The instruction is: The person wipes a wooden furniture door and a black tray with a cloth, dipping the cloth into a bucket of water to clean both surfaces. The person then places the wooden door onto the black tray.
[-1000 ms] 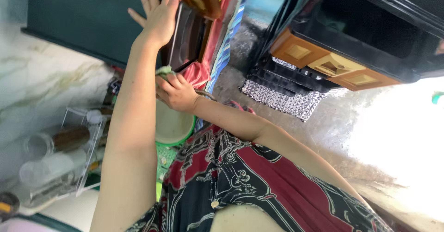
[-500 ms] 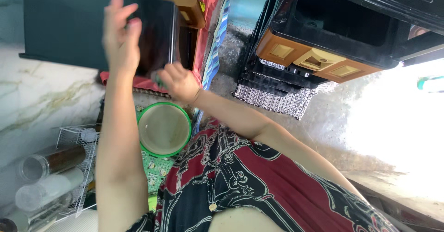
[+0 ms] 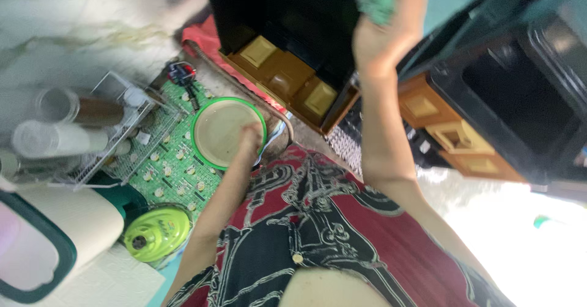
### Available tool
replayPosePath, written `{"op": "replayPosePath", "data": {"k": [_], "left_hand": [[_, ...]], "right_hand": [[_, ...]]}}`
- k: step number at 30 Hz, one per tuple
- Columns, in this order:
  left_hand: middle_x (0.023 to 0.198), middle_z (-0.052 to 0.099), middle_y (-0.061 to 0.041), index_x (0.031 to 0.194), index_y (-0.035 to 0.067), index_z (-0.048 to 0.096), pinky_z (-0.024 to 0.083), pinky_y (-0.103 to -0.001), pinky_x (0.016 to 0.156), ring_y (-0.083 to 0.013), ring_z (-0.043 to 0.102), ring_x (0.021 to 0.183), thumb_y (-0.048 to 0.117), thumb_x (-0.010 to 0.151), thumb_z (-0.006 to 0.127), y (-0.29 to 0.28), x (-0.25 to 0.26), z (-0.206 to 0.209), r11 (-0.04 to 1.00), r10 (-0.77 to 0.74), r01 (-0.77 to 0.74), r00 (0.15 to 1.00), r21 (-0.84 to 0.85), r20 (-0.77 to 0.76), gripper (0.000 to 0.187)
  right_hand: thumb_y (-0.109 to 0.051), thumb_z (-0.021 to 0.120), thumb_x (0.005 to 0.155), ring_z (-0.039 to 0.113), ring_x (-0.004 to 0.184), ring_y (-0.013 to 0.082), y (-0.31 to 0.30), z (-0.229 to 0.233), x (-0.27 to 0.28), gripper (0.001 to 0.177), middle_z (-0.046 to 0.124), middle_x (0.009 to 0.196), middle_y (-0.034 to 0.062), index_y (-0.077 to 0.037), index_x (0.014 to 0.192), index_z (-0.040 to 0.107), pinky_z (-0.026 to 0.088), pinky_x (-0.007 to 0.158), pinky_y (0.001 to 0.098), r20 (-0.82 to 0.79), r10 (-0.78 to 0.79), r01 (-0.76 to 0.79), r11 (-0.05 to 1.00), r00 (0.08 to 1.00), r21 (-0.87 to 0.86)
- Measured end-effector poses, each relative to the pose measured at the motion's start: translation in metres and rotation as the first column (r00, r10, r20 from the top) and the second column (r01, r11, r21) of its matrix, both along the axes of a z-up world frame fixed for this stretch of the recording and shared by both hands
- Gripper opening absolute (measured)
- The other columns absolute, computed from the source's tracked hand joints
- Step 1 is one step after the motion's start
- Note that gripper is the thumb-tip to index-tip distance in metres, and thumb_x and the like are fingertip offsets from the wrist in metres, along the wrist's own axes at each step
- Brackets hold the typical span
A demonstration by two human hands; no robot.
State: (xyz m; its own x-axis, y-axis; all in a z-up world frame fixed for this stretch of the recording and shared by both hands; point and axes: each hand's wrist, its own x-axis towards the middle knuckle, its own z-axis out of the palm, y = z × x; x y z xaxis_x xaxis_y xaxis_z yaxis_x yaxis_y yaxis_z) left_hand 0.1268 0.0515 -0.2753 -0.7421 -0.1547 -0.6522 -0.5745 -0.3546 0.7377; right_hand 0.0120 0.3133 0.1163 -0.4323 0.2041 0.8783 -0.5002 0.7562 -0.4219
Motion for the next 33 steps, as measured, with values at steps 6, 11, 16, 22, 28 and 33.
{"op": "replayPosePath", "data": {"k": [6, 11, 16, 22, 28, 33], "left_hand": [[0.127, 0.063, -0.009, 0.141, 0.012, 0.054, 0.041, -0.044, 0.096, -0.0261, 0.055, 0.108, 0.034, 0.088, 0.064, 0.043, 0.002, 0.022, 0.942, -0.156, 0.094, 0.972, 0.323, 0.175, 0.058], [0.130, 0.061, -0.015, 0.151, 0.012, 0.034, 0.043, -0.047, 0.085, -0.0309, 0.058, 0.099, 0.006, 0.078, 0.062, 0.058, -0.009, 0.084, 0.950, 0.180, -0.135, 0.974, 0.282, -0.140, 0.078], [0.131, 0.064, -0.016, 0.155, 0.010, 0.032, 0.046, -0.042, 0.086, -0.0302, 0.063, 0.100, -0.015, 0.073, 0.057, -0.011, -0.004, 0.150, 0.934, 0.272, -0.327, 0.911, -0.143, -0.309, 0.089], [0.132, 0.067, -0.014, 0.143, -0.002, 0.051, 0.050, -0.034, 0.110, -0.0253, 0.066, 0.124, -0.018, 0.074, 0.058, -0.089, 0.019, 0.204, 0.861, 0.080, -0.384, 0.751, -0.334, -0.655, 0.070], [0.131, 0.067, -0.011, 0.146, -0.001, 0.050, 0.051, -0.032, 0.107, -0.0217, 0.066, 0.121, -0.015, 0.072, 0.059, -0.117, 0.023, 0.244, 0.796, 0.033, -0.379, 0.805, -0.471, -0.593, 0.075], [0.125, 0.072, -0.019, 0.146, -0.003, 0.053, 0.051, -0.036, 0.107, -0.0277, 0.070, 0.118, -0.010, 0.071, 0.065, -0.135, 0.020, 0.282, 0.564, -0.143, -0.415, 0.803, -0.714, -0.579, 0.076]], "right_hand": [[0.021, 0.066, 0.080, 0.054, 0.085, 0.0175, 0.030, 0.007, 0.016, 0.026, 0.054, 0.094, 0.0063, 0.003, 0.099, 0.060, 0.048, 0.082, 0.0302, -0.067, 0.049, -0.060, 0.983, 0.997, -0.174], [0.023, 0.057, 0.085, 0.050, 0.073, 0.0135, 0.063, -0.011, 0.014, 0.023, 0.057, 0.089, 0.0067, 0.004, 0.098, 0.059, 0.041, 0.072, 0.0250, -0.192, 0.243, -0.305, 0.843, 0.951, -0.444], [0.020, 0.055, 0.080, 0.043, 0.077, 0.0115, 0.072, -0.061, 0.017, 0.027, 0.047, 0.092, 0.0023, -0.001, 0.099, 0.053, 0.040, 0.073, 0.0269, -0.041, 0.269, -0.234, 0.740, 0.962, -0.630], [0.009, 0.063, 0.091, 0.044, 0.075, 0.0113, 0.061, -0.134, 0.047, 0.019, 0.045, 0.085, 0.0018, -0.004, 0.093, 0.048, 0.040, 0.069, 0.0264, 0.168, 0.424, -0.108, 0.553, 0.890, -0.826], [-0.002, 0.072, 0.090, 0.059, 0.077, 0.0145, 0.070, -0.164, 0.062, 0.015, 0.063, 0.088, 0.0069, 0.000, 0.097, 0.058, 0.051, 0.069, 0.0312, 0.611, 0.329, -0.028, 0.894, 0.720, -0.448], [-0.016, 0.082, 0.095, 0.073, 0.082, 0.0311, 0.064, -0.181, 0.063, 0.024, 0.074, 0.090, 0.0210, 0.001, 0.103, 0.067, 0.056, 0.076, 0.0425, 0.777, 0.083, -0.146, 0.989, 0.623, 0.011]]}}
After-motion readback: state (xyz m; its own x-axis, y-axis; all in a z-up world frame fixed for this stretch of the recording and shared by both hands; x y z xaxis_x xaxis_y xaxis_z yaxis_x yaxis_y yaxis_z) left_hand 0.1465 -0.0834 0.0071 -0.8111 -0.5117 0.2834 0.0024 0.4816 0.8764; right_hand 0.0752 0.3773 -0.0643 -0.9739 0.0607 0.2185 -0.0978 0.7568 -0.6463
